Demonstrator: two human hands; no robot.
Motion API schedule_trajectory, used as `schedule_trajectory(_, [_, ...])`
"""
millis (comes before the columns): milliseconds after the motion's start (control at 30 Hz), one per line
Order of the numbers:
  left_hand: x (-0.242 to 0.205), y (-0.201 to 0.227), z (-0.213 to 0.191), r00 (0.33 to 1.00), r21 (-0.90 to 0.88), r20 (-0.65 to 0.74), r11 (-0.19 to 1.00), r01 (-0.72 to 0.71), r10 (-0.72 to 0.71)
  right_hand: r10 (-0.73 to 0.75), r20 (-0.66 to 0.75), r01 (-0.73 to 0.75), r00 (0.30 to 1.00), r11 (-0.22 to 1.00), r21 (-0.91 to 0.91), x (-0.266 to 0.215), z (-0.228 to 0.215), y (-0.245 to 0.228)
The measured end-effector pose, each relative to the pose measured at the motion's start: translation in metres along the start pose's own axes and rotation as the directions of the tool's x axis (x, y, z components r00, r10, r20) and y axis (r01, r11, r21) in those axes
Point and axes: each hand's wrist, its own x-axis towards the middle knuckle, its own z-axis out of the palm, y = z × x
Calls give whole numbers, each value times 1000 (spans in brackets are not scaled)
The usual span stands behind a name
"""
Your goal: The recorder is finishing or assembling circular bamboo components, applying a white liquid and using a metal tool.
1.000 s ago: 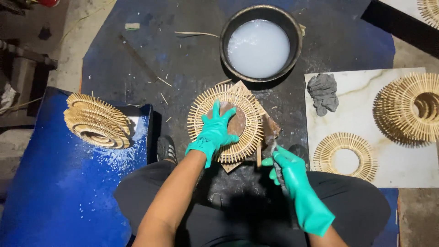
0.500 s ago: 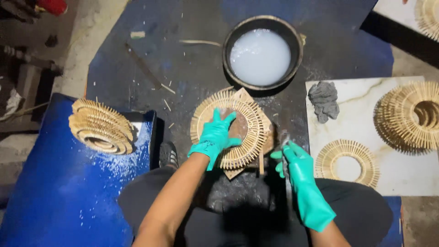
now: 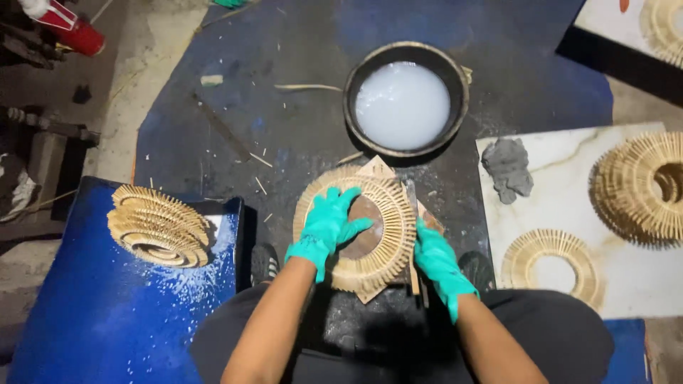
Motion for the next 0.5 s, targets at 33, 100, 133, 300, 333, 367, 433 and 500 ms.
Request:
schedule_trajectory(33, [-5, 7, -15, 997, -31, 25, 996, 79, -79, 125, 61, -128, 990, 991, 34, 11, -18, -12])
schedule_trajectory(100, [-11, 2, -19, 986, -65, 49, 984, 165, -162, 238, 129, -247, 963, 967, 56, 35, -55, -46])
schedule_trajectory(133, [-10, -9, -8, 985, -168, -29, 972, 164, -172, 291, 149, -312, 945, 939, 145, 48, -74, -67])
schedule_trajectory(300, [-31, -1, -8, 948, -342, -141, 912, 224, -286, 310, 343, -361, 887, 928, 93, 77, -67, -80])
schedule_trajectory(333, [-30, 0, -7, 941, -345, -121, 902, 259, -316, 288, 354, -305, 890, 952, -7, 82, -63, -76])
schedule_trajectory(367, [-32, 0, -6, 934, -345, -97, 891, 293, -345, 270, 368, -248, 890, 963, -105, 85, -57, -73])
schedule_trajectory(433, [-39, -2, 1, 929, -375, -103, 879, 296, -356, 245, 363, -210, 899, 969, -133, 86, -47, -62])
schedule_trajectory(500, [-45, 2, 3, 927, -402, -92, 865, 300, -363, 236, 363, -187, 902, 969, -164, 84, -42, -55])
